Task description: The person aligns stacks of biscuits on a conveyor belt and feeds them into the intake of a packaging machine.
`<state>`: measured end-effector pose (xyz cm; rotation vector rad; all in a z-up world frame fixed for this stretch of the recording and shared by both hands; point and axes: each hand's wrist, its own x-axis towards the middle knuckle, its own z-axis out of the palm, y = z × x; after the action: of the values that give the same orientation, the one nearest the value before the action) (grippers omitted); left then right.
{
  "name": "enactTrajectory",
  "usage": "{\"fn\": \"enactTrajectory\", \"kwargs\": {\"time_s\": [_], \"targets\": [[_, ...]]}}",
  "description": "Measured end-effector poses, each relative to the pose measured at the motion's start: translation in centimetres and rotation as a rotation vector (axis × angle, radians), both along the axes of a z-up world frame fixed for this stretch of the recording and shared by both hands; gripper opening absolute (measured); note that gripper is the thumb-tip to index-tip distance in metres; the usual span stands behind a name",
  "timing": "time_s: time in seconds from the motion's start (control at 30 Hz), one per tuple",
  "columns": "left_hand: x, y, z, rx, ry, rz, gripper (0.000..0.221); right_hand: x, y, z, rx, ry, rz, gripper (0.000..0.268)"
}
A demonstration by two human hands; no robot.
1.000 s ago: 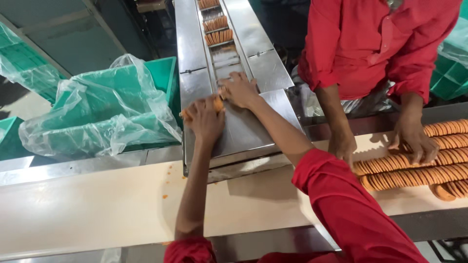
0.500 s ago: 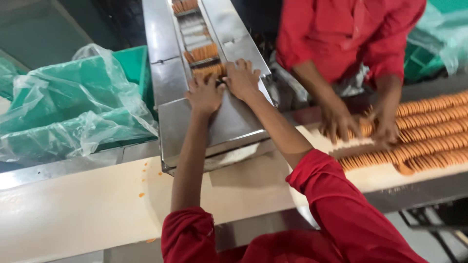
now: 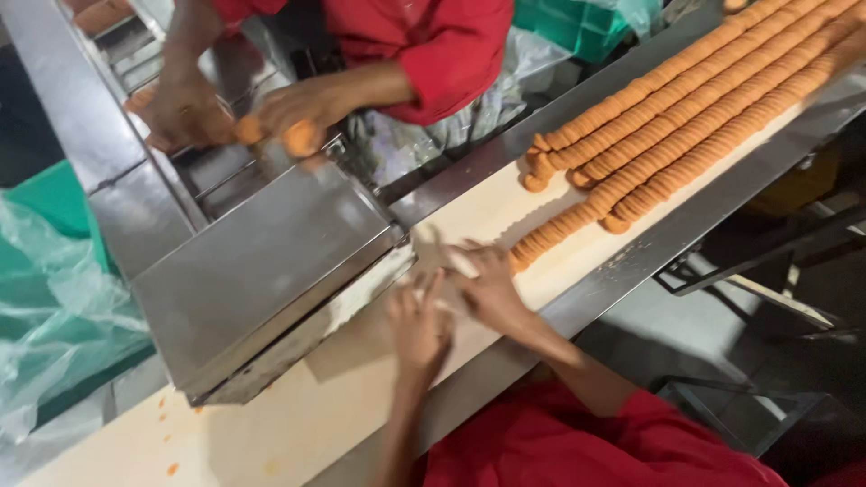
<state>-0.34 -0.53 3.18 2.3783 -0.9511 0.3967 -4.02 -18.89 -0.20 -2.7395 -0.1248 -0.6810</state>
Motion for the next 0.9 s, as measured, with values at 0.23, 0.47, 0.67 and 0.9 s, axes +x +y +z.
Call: {"fn": "enactTrajectory", "kwargs": {"time_s": [0.23, 0.47, 0.67, 0.9], "targets": [[-1.0, -10.7, -6.6, 0.066, 0.36, -0.009, 0.068, -3.8, -18.0, -5.1, -0.324, 0.051, -0.848, 0.069], [0.3, -11.2, -7.4, -0.216, 0.36, -0.113, 0.07, -5.7, -21.5, -3.6, 0.081, 0.382, -0.301, 0.045], [1.7, -14.1, -3.4, 0.154, 0.433, -0.055, 0.072, -3.1, -15.0, -0.2, 0.25, 0.448, -0.15, 0.069], [2.0, -14.1, -3.0, 0.225, 0.272, -0.239, 0.058, -6.2, -10.2, -4.0, 0.121, 0.098, -0.355, 0.074]]}}
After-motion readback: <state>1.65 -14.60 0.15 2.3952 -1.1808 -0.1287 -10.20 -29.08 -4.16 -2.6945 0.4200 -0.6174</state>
